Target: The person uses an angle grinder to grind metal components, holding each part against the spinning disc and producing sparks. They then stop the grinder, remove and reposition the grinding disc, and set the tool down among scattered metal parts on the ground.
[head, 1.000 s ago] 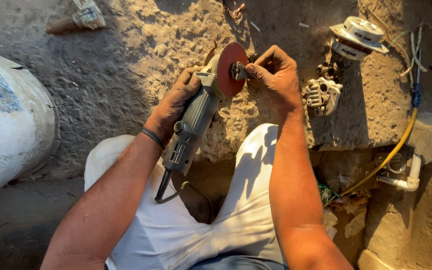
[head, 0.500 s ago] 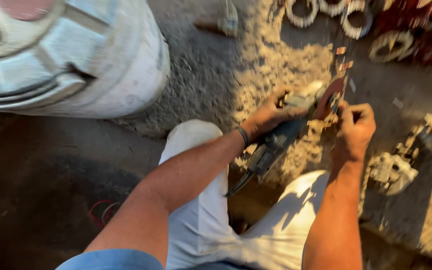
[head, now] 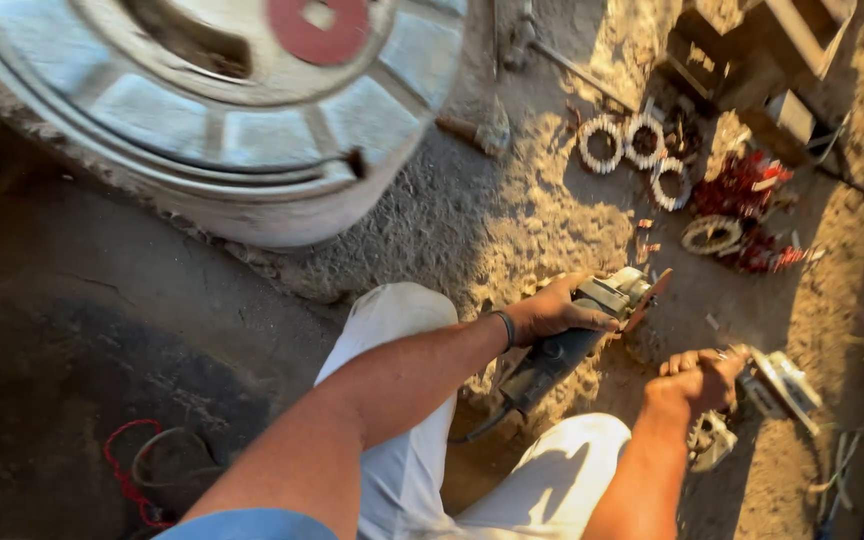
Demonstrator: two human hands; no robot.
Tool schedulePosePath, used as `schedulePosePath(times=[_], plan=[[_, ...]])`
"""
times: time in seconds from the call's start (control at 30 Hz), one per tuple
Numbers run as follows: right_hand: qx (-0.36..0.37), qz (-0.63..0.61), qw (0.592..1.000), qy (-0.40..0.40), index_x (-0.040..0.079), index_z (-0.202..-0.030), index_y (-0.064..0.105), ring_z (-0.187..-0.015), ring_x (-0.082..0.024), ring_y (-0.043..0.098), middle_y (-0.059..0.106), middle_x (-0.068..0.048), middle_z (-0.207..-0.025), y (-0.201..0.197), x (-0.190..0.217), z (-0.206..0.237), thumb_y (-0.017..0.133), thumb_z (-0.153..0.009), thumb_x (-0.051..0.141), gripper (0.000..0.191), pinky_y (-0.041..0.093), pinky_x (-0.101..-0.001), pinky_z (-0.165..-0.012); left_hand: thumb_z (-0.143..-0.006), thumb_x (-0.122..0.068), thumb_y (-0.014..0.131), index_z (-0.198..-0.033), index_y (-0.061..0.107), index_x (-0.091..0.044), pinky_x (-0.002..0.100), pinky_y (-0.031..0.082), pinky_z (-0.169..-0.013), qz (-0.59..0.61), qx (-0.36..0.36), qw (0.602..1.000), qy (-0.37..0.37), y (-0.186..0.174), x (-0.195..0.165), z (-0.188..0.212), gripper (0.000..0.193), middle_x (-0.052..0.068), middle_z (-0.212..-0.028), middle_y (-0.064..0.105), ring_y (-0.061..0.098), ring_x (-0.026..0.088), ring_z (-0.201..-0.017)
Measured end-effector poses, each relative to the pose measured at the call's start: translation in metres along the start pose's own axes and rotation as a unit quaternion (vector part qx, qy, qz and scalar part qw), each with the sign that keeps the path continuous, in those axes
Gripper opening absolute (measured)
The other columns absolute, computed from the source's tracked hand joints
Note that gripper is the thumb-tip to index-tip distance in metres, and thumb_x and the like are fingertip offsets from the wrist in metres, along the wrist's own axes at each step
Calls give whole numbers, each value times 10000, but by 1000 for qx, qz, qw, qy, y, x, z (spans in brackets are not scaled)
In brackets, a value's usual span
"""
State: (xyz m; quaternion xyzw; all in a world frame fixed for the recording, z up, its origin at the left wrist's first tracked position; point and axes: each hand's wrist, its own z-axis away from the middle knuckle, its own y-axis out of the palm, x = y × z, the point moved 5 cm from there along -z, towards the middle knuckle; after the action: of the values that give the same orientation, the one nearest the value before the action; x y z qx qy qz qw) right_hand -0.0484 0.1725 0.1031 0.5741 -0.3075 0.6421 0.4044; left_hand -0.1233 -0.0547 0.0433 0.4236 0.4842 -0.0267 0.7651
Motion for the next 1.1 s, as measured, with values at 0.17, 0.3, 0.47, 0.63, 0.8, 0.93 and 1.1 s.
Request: schedulePosePath(times=[0.17, 0.3, 0.47, 0.63, 0.8, 0.93, 1.1], plan=[[183, 205, 953, -125, 55, -1054, 632, -641, -169, 506, 605, -64, -826, 78, 50, 89, 504, -1143, 438, 413, 374, -324, -572, -717, -300, 884, -1344, 488, -32, 334, 612, -741, 66, -102, 993, 17, -38, -12, -8, 788, 95, -1073, 644, 666, 215, -914], [587, -91, 804, 35, -2, -1546, 494, -1193, -224, 636, 618, -175, -1376, 192, 68, 208, 623, -1013, 59, 551, 538, -333, -1044, -825, -321, 842, -1300, 596, -20, 312, 578, -725, 32, -130, 991, 15, -52, -3, -7, 614, 67, -1015, 667, 648, 176, -883], [627, 166, 604, -463, -27, -1385, 528, -1294, -401, 536, 578, -229, -1352, 296, 134, 395, 645, -830, 49, 572, 429, -496, -1111, -959, -347, 790, -1246, 732, -4, 284, 535, -706, -22, -68, 997, -28, -35, 0, -5, 451, 32, -943, 695, 625, 127, -844], [534, 228, 581, -570, 63, -1350, 588, -1193, -305, 591, 626, -154, -1254, 332, 172, 449, 663, -956, 139, 409, 475, -433, -1057, -768, -174, 844, -1123, 540, -52, 405, 589, -666, 30, -140, 990, 9, -28, -18, 0, 483, 102, -925, 636, 647, 256, -809], [504, 128, 715, -467, 121, -1308, 636, -1342, -189, 592, 683, -63, -1327, 209, 157, 325, 787, -985, 123, 356, 469, -366, -1194, -870, -193, 854, -1268, 614, -40, 311, 586, -881, 67, -75, 983, 153, -15, -34, 17, 490, 96, -1165, 612, 639, 158, -1036], [215, 316, 899, -213, 38, -1079, 705, -821, -172, 733, 761, -98, -934, 73, 108, 185, 711, -912, 144, 198, 596, -318, -714, -747, -214, 844, -1226, 508, -107, 382, 612, -701, -10, -59, 998, -11, -6, -38, 23, 595, 104, -1029, 615, 660, 197, -811], [226, 197, 943, 144, -10, -1218, 660, -927, -235, 729, 735, -162, -1041, -45, 0, 155, 698, -936, 352, 461, 576, -377, -807, -727, -223, 883, -1244, 590, -9, 357, 599, -722, 27, 16, 999, 25, 47, -38, 51, 632, 150, -1047, 661, 677, 199, -828]])
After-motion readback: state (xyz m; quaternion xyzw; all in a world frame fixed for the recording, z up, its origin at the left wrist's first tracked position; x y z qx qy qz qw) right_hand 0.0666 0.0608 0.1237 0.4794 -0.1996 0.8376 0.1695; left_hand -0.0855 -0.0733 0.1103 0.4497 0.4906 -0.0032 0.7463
